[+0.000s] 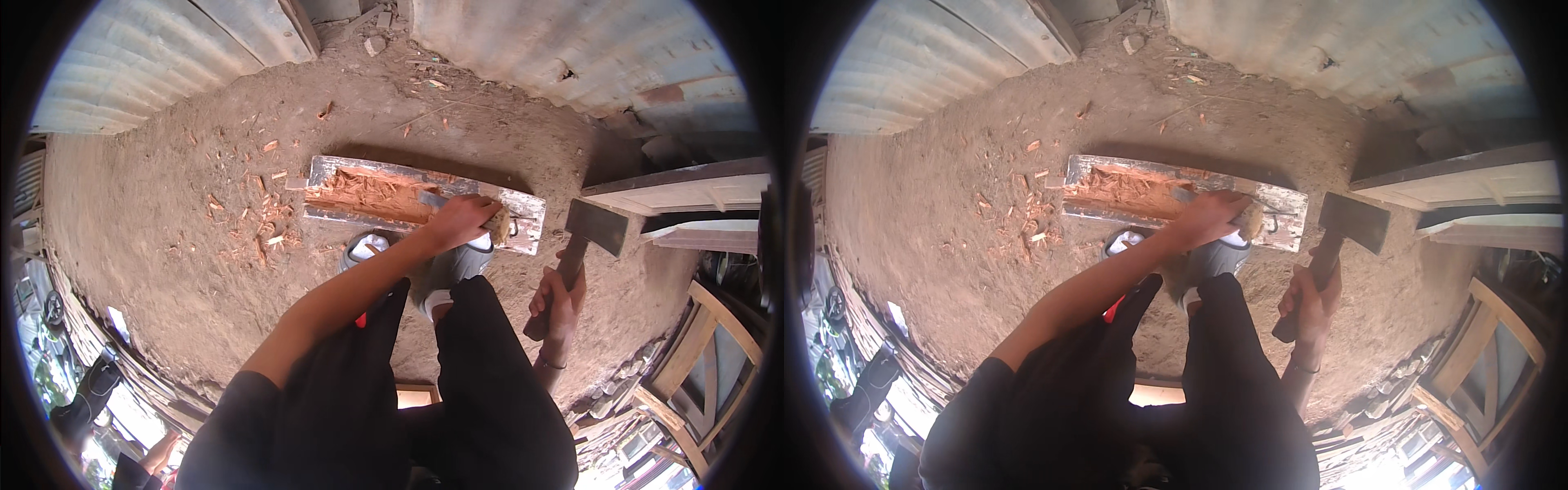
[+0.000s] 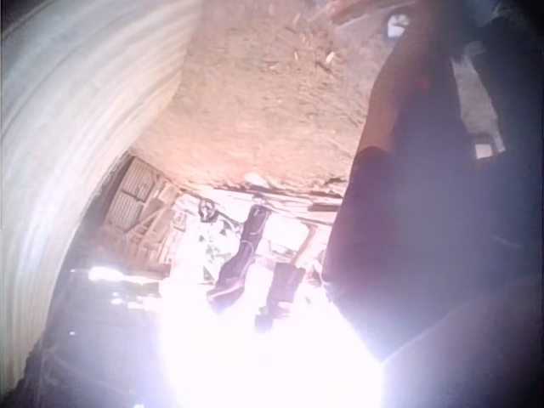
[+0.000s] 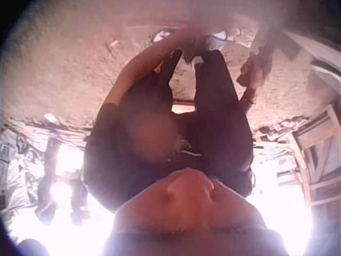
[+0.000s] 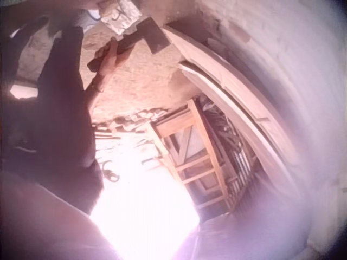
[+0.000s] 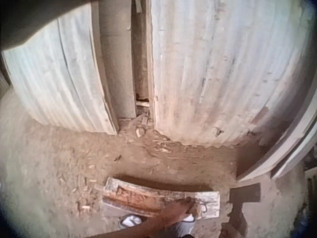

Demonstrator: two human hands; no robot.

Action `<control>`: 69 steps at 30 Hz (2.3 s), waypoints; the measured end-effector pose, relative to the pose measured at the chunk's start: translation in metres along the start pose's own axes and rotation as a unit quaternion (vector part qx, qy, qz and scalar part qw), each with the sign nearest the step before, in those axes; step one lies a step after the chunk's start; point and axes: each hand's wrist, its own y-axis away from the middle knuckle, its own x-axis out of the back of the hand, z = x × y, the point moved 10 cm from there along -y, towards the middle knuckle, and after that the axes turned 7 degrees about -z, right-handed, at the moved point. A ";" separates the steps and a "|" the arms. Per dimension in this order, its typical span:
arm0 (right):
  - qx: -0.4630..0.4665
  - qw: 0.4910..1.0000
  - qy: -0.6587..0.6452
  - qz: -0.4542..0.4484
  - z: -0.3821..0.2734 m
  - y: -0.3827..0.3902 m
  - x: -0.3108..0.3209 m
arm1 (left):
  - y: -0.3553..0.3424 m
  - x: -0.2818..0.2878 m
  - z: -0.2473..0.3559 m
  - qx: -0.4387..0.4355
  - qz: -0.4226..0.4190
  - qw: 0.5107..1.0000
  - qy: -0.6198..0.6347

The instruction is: The person repeatedly strikes a rectangular wooden block with a small axe, chipping away wood and creating a pile of shavings on the ground. The person holds the block steady with one hand while swinging the axe with the other.

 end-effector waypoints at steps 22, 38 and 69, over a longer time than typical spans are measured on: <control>0.050 0.997 -0.017 -0.047 0.026 0.005 -0.038 | -0.004 0.005 -0.027 0.084 -0.042 0.988 0.122; 0.010 0.989 0.129 -0.075 0.056 0.019 -0.031 | 0.014 -0.007 -0.020 0.032 -0.008 0.999 0.042; 0.093 0.984 0.154 0.010 0.082 0.016 -0.012 | 0.000 -0.028 -0.018 0.052 -0.155 0.985 0.057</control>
